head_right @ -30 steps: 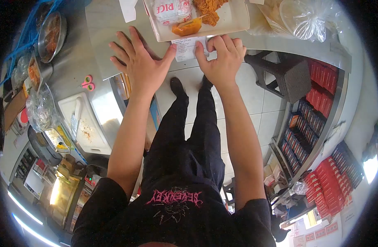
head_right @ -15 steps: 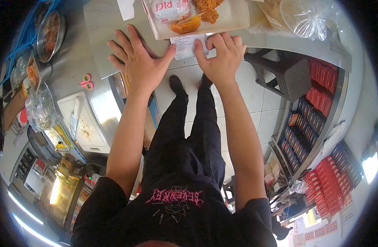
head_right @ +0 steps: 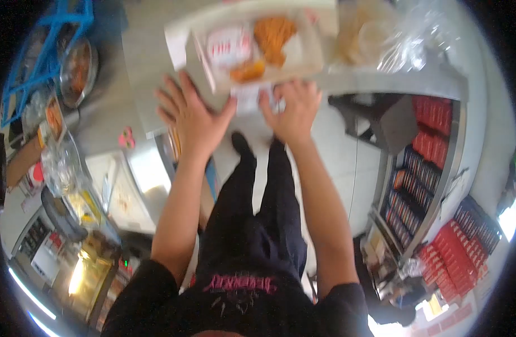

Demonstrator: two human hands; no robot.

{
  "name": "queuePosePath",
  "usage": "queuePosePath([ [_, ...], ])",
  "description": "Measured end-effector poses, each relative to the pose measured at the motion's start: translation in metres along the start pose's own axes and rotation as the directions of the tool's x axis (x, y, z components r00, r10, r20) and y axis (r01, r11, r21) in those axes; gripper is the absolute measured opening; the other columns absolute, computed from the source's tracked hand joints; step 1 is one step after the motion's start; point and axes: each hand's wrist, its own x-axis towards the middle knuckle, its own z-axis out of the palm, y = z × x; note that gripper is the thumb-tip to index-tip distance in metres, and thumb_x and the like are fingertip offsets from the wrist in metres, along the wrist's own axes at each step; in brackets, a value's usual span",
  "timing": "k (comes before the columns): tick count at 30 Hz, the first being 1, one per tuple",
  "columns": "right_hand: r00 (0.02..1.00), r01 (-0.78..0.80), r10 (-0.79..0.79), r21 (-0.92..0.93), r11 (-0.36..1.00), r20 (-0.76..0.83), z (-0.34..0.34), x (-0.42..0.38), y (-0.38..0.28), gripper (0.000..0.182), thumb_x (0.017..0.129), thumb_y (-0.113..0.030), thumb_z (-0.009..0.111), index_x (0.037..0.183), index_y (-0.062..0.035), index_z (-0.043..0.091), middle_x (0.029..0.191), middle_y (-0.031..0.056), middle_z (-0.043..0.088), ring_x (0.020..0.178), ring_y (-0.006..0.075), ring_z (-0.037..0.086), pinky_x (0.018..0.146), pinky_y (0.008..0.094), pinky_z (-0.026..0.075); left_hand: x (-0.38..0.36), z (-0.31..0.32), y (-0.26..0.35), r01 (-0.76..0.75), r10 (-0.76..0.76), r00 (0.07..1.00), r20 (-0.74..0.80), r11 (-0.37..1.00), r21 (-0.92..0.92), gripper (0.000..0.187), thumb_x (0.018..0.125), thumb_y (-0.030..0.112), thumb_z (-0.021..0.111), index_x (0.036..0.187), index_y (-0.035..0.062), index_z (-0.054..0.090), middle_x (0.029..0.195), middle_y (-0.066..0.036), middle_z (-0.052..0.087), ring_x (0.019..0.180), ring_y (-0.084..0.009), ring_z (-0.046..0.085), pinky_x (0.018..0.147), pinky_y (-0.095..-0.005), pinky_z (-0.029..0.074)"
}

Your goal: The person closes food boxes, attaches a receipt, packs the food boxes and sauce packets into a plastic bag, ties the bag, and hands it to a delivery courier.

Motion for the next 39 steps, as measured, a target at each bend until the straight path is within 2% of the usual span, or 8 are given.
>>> queuePosePath([
  [2,0.999,0.011,-0.012,-0.012,1.000,-0.032,-0.006,0.008,-0.007,0.034,0.075,-0.022,0.082,0.071,-0.0159,0.049,0.079,0.0003,0.055,0.082,0.0269,0.051,0.073,0.0409,0.034,-0.008,0.001,0.002,0.077,-0.085,0.994,0.070,0.990,0.115,0.122,0.080,0.065,0.075,0.164,0.0030,0.012,0.168,-0.034,0.007,0.155,-0.0570,-0.002,0.118,-0.0731,0.001],
  [9,0.999,-0.030,0.030,0.018,0.999,0.012,-0.009,0.008,-0.008,0.036,0.075,-0.023,0.082,0.070,-0.0165,0.047,0.077,-0.0005,0.055,0.080,0.0259,0.050,0.072,0.0407,0.033,-0.007,-0.004,0.003,0.094,-0.111,0.985,0.130,0.987,0.130,0.123,0.080,0.067,0.074,0.165,0.0021,0.011,0.168,-0.035,0.005,0.154,-0.0577,-0.003,0.118,-0.0733,0.002],
  [15,1.000,-0.009,0.009,0.012,1.000,-0.004,-0.005,0.004,-0.007,0.036,0.076,-0.025,0.083,0.069,-0.0171,0.048,0.074,-0.0021,0.053,0.077,0.0243,0.048,0.072,0.0399,0.033,-0.007,0.000,-0.001,0.081,-0.100,0.988,0.118,0.985,0.154,0.127,0.079,0.072,0.071,0.164,0.0000,0.011,0.167,-0.036,0.006,0.154,-0.0572,-0.004,0.118,-0.0732,0.000],
  [37,0.999,0.027,-0.027,0.001,1.000,-0.030,0.001,0.001,-0.002,0.035,0.079,-0.026,0.082,0.069,-0.0178,0.049,0.073,-0.0038,0.052,0.076,0.0221,0.046,0.071,0.0391,0.031,-0.009,0.004,-0.004,0.063,-0.076,0.993,0.087,0.988,0.143,0.126,0.079,0.072,0.071,0.163,-0.0011,0.012,0.167,-0.036,0.006,0.154,-0.0576,-0.005,0.118,-0.0737,0.000],
  [39,1.000,0.021,-0.021,0.012,1.000,-0.012,0.000,0.000,-0.001,0.030,0.079,-0.023,0.079,0.070,-0.0172,0.051,0.074,-0.0033,0.053,0.077,0.0227,0.047,0.071,0.0392,0.031,-0.008,0.003,-0.004,0.056,-0.063,0.995,0.083,0.995,0.085,0.123,0.079,0.067,0.072,0.163,-0.0027,0.015,0.167,-0.036,0.006,0.153,-0.0597,-0.006,0.116,-0.0754,-0.001],
])
